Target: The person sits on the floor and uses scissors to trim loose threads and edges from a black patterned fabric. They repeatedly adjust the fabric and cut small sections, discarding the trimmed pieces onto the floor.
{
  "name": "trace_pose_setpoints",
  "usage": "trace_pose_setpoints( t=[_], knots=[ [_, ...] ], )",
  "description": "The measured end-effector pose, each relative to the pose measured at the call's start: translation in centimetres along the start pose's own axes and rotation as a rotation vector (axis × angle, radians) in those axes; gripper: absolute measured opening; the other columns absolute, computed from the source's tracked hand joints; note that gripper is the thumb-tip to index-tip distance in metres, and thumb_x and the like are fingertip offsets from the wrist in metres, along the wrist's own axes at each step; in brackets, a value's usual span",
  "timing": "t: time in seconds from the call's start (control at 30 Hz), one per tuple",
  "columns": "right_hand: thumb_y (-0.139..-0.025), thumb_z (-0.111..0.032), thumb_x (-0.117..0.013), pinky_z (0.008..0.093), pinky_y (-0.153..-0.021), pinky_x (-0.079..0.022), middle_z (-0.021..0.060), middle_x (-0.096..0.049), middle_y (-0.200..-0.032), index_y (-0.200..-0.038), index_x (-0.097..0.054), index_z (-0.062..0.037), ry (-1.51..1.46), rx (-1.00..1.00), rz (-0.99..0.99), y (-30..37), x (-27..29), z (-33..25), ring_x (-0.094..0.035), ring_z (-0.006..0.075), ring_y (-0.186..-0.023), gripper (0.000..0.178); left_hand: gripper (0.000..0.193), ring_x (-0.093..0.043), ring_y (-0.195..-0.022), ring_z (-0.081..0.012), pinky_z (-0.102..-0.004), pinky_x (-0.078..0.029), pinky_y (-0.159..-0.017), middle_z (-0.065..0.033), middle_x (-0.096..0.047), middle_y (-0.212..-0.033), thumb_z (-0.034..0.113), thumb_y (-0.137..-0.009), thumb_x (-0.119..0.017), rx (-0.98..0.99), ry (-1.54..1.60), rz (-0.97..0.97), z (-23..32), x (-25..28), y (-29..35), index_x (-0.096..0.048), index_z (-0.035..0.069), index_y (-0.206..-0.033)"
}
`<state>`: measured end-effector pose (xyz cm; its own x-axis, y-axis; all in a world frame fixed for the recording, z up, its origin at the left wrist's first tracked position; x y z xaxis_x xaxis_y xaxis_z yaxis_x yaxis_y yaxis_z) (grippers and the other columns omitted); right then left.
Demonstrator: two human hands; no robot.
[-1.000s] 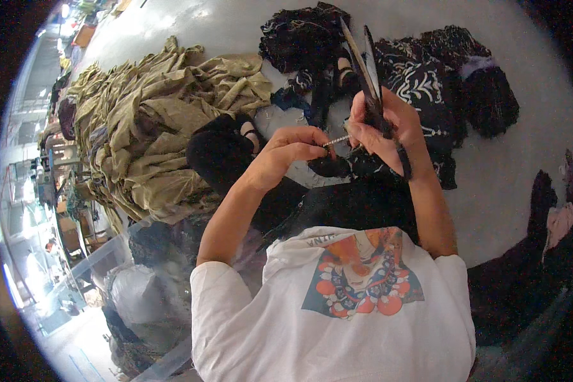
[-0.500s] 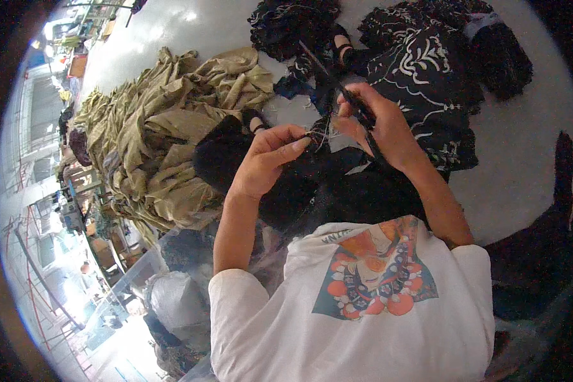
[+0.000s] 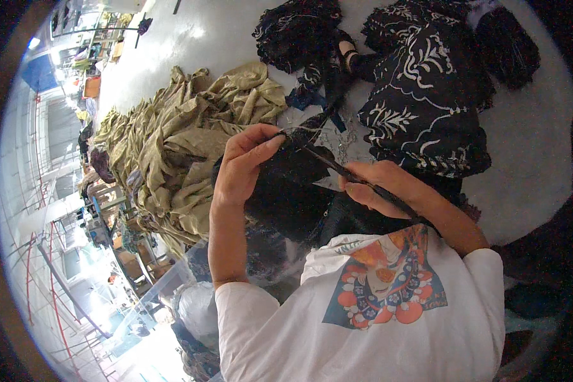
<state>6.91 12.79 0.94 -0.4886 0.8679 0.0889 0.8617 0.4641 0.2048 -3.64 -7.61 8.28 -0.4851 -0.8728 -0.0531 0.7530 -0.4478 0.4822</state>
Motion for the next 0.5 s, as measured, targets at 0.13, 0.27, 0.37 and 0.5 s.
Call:
trace_pose_setpoints(
  t=[0.13,0.27,0.37,0.5],
  knots=[
    [-0.080,-0.040,-0.058,0.0422,-0.059,-0.047,0.0190,-0.059,-0.075,-0.089,-0.048,-0.0022,0.159,0.127,0.161,-0.6,-0.4,-1.2,-0.060,0.0361,-0.071,0.041,0.015,-0.051,-0.076,-0.0051,-0.0180,-0.039,-0.069,0.0004,-0.058,-0.083,0.007,-0.081,-0.057,-0.022,-0.086,-0.028,-0.4,-0.7,0.3,-0.059,0.000,-0.094],
    [-0.078,-0.043,-0.060,0.0425,-0.061,-0.048,0.0213,-0.058,-0.082,-0.092,-0.047,0.0018,0.275,0.222,0.286,-1.0,-0.6,-1.8,-0.060,0.0380,-0.074,0.049,0.014,-0.049,-0.073,-0.0046,-0.0182,-0.038,-0.067,0.0011,-0.057,-0.081,0.009,-0.081,-0.058,0.026,-0.150,-0.052,-0.9,-1.5,0.2,-0.060,-0.001,-0.091],
    [-0.077,-0.045,-0.060,0.0427,-0.063,-0.049,0.0231,-0.057,-0.084,-0.094,-0.047,0.0029,0.324,0.199,0.296,-1.0,-0.5,-1.7,-0.059,0.0382,-0.076,0.053,0.014,-0.048,-0.072,-0.0047,-0.0186,-0.038,-0.066,0.0014,-0.056,-0.079,0.011,-0.081,-0.058,0.019,-0.211,-0.050,-0.8,-2.3,0.2,-0.060,-0.001,-0.089],
    [-0.078,-0.045,-0.058,0.0416,-0.058,-0.049,0.0211,-0.058,-0.078,-0.090,-0.048,0.0019,0.385,0.192,0.376,-0.8,-1.0,-1.3,-0.060,0.0362,-0.070,0.050,0.016,-0.049,-0.074,-0.0057,-0.0193,-0.038,-0.067,0.0009,-0.055,-0.079,0.012,-0.080,-0.059,0.053,-0.248,-0.053,-1.3,-2.0,-0.4,-0.060,-0.002,-0.088]
  ],
)
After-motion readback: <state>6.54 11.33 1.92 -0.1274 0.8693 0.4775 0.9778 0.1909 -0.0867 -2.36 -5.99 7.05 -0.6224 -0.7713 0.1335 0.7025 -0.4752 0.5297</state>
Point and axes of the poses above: each hand's wrist, its own y-axis away from the middle knuckle, its own x-axis out of the back of the hand, z = x × y, the point moved 1 cm from there along -y, towards the middle knuckle
